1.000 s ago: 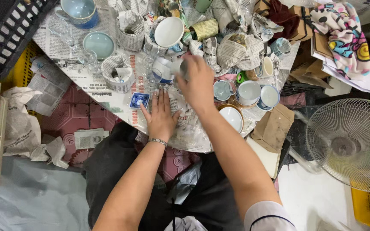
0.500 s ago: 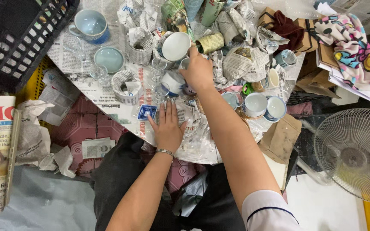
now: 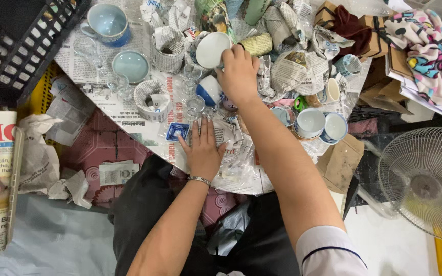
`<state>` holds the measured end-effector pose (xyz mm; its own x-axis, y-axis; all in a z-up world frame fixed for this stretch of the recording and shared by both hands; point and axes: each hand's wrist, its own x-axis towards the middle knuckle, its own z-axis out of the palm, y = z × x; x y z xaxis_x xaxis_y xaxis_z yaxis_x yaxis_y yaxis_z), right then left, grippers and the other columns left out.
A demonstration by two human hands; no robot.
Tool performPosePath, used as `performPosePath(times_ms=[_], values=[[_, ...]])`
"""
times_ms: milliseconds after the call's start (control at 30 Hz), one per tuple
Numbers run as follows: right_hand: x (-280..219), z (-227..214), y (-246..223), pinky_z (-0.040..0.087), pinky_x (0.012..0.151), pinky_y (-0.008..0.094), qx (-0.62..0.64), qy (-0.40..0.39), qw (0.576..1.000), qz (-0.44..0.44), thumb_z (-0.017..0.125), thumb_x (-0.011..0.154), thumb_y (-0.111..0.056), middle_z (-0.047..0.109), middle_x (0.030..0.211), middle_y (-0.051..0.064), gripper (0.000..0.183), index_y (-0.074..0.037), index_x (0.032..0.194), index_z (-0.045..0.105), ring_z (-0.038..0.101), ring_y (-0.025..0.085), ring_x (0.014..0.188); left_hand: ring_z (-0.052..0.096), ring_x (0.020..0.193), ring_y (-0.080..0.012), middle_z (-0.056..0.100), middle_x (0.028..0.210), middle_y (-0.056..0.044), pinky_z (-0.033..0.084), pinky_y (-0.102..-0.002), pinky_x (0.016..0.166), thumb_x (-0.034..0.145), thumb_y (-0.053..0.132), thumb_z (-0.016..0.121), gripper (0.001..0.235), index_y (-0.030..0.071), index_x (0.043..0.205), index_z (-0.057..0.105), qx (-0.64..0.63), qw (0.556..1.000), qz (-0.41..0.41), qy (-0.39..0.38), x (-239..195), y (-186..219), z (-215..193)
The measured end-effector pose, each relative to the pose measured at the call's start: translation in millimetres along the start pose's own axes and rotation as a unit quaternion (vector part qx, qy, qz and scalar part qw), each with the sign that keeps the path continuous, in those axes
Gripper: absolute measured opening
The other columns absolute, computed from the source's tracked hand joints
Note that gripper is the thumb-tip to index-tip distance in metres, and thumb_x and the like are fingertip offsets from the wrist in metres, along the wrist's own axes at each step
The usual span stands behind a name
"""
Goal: The person sits on the floor and wraps various ceramic dishes, including cups, bowls, and plates, using pieces of newspaper. They fold the paper around each item individually and place the wrapped items on a table covered with newspaper.
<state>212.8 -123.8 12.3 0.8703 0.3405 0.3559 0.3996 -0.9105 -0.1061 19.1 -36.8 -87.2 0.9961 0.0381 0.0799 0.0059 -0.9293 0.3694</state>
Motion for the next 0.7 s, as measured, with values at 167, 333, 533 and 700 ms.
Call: performPosePath(times_ms=[167, 333, 533, 700], values=[[-3.0, -3.5, -18.5, 0.034, 0.087, 0.052, -0.001, -0.048, 0.998, -0.033, 0.076, 0.087, -0.041, 0.061, 0.100, 0.012, 0.029, -0.013, 0.087, 0.081, 0.052, 0.035, 0.105, 0.017, 0.156, -0.0266, 0.025, 0.168, -0.005, 0.004, -0.074, 0.116, 0.095, 0.059, 0.053, 0.086, 0.009, 0.160, 0.029, -0.012, 1.000, -0.004, -0.003, -0.5, 1.2, -3.6], [-0.7, 0.3, -18.6, 0.035, 0.089, 0.052, -0.022, -0.064, 0.997, -0.021, 0.072, 0.095, -0.040, 0.063, 0.101, 0.011, 0.028, -0.013, 0.093, 0.080, 0.056, 0.034, 0.104, 0.017, 0.155, -0.0263, 0.025, 0.168, -0.005, 0.004, -0.074, 0.116, 0.094, 0.058, 0.054, 0.086, 0.010, 0.160, 0.029, -0.020, 1.000, -0.009, -0.013, 0.7, 1.5, -6.7], [18.4, 1.3, -6.6, 0.040, 0.094, 0.052, -0.012, 0.042, 0.999, 0.016, 0.073, 0.097, -0.026, 0.062, 0.116, 0.010, 0.033, -0.015, 0.127, 0.064, 0.060, 0.032, 0.111, 0.016, 0.156, -0.0265, 0.025, 0.168, -0.004, 0.006, -0.073, 0.117, 0.095, 0.060, 0.052, 0.085, 0.011, 0.161, 0.028, -0.002, 1.000, -0.009, -0.014, 0.7, 2.2, -4.7], [38.6, 4.8, 11.8, 0.032, 0.094, 0.063, -0.014, -0.171, 0.982, 0.082, 0.075, 0.082, -0.020, 0.048, 0.144, 0.014, 0.061, -0.029, 0.141, 0.059, 0.055, 0.035, 0.119, 0.016, 0.155, -0.0269, 0.025, 0.169, -0.004, 0.006, -0.073, 0.117, 0.095, 0.060, 0.050, 0.086, 0.010, 0.161, 0.028, 0.016, 1.000, -0.003, -0.006, -0.3, 2.2, -2.1]])
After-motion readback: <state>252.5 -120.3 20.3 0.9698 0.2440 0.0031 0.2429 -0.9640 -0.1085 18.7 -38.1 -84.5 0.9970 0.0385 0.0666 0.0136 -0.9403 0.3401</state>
